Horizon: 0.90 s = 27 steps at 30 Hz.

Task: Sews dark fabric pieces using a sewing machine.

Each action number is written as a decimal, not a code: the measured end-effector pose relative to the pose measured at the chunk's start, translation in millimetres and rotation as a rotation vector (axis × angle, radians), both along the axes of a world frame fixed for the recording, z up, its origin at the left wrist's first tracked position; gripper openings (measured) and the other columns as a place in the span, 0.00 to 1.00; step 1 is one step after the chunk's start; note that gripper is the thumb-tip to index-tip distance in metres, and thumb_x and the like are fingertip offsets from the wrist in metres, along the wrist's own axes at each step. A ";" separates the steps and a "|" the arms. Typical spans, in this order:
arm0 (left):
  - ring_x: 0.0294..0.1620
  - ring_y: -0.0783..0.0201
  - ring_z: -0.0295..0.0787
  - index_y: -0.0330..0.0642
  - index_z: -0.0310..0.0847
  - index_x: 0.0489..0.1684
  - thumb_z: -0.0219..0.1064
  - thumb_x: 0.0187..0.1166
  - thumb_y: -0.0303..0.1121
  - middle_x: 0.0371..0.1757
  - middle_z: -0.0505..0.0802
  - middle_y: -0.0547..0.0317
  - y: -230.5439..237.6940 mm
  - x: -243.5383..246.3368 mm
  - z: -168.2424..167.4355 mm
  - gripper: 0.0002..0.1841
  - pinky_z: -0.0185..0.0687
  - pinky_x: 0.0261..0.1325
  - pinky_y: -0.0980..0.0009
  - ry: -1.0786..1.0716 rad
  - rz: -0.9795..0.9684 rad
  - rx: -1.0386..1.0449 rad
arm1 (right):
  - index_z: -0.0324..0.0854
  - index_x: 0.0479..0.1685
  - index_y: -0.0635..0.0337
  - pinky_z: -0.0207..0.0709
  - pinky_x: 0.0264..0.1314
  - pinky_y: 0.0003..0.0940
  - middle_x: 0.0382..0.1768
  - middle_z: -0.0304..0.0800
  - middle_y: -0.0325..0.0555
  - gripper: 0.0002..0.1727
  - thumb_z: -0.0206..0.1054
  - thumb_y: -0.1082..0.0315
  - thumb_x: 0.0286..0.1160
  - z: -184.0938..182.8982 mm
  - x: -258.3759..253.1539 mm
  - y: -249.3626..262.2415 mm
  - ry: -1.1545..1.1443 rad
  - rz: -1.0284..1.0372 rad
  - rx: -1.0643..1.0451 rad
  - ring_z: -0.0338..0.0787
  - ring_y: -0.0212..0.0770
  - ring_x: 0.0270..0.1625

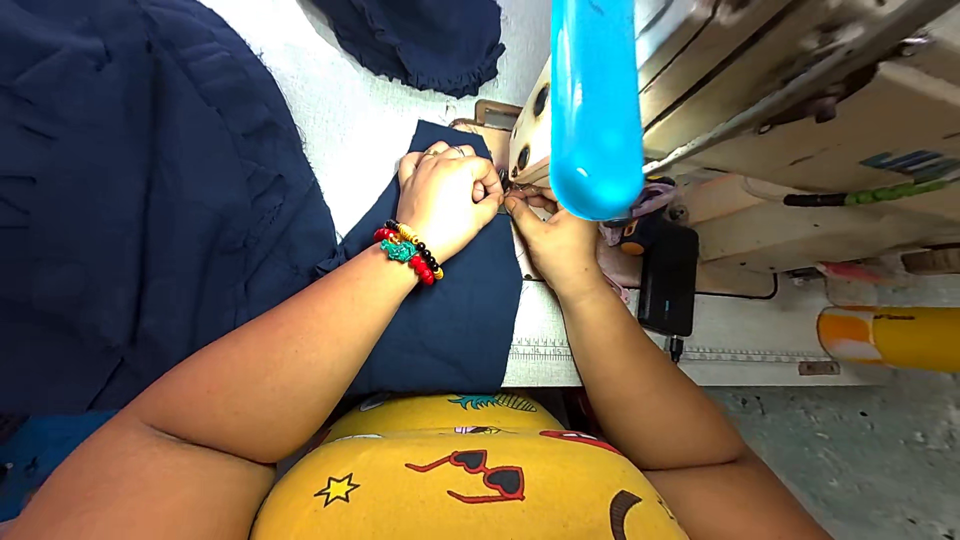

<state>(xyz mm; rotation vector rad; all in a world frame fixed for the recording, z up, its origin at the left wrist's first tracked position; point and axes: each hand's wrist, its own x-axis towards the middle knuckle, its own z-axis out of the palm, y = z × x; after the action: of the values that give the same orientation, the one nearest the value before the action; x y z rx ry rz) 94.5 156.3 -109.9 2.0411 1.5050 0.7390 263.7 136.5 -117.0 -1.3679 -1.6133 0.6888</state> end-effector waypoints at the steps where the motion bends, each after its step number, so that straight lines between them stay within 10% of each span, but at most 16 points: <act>1: 0.55 0.58 0.83 0.50 0.90 0.34 0.67 0.75 0.45 0.39 0.89 0.61 -0.6 0.1 1.2 0.11 0.57 0.71 0.45 0.006 -0.001 -0.004 | 0.84 0.49 0.69 0.84 0.59 0.23 0.43 0.93 0.45 0.14 0.77 0.74 0.64 -1.9 0.5 1.1 0.027 -0.002 0.018 0.91 0.27 0.49; 5: 0.59 0.53 0.82 0.49 0.90 0.36 0.70 0.75 0.45 0.42 0.90 0.57 -5.4 -0.2 4.2 0.11 0.60 0.71 0.42 0.056 0.000 0.026 | 0.84 0.52 0.68 0.83 0.63 0.29 0.47 0.91 0.47 0.17 0.76 0.70 0.65 -3.2 2.8 -0.5 0.068 -0.037 -0.003 0.90 0.29 0.53; 10: 0.81 0.43 0.67 0.54 0.90 0.55 0.72 0.75 0.45 0.69 0.84 0.53 -25.3 -6.7 29.6 0.15 0.62 0.77 0.38 0.187 0.020 -0.037 | 0.82 0.47 0.62 0.85 0.49 0.40 0.45 0.88 0.50 0.10 0.70 0.71 0.70 17.8 15.9 -28.3 -0.042 -0.002 -0.029 0.89 0.40 0.47; 15: 0.68 0.39 0.80 0.41 0.90 0.51 0.72 0.75 0.39 0.61 0.88 0.44 -66.1 -21.1 51.6 0.14 0.73 0.69 0.39 0.232 -0.029 0.069 | 0.83 0.23 0.55 0.81 0.52 0.33 0.47 0.83 0.43 0.01 0.69 0.70 0.56 32.7 19.1 -72.1 -0.047 0.217 -0.004 0.84 0.36 0.55; 27: 0.82 0.41 0.72 0.36 0.78 0.75 0.67 0.83 0.49 0.77 0.81 0.41 -95.6 -10.0 38.2 0.29 0.64 0.82 0.39 0.285 0.000 -0.061 | 0.87 0.24 0.59 0.80 0.56 0.26 0.43 0.85 0.44 0.06 0.66 0.68 0.59 29.1 24.0 -140.7 0.006 0.269 -0.064 0.85 0.32 0.53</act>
<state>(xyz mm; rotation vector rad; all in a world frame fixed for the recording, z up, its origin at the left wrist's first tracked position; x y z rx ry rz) 84.5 60.7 -71.7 2.1705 1.6577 0.4078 287.7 -4.1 -87.9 -1.2026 -1.8030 0.9085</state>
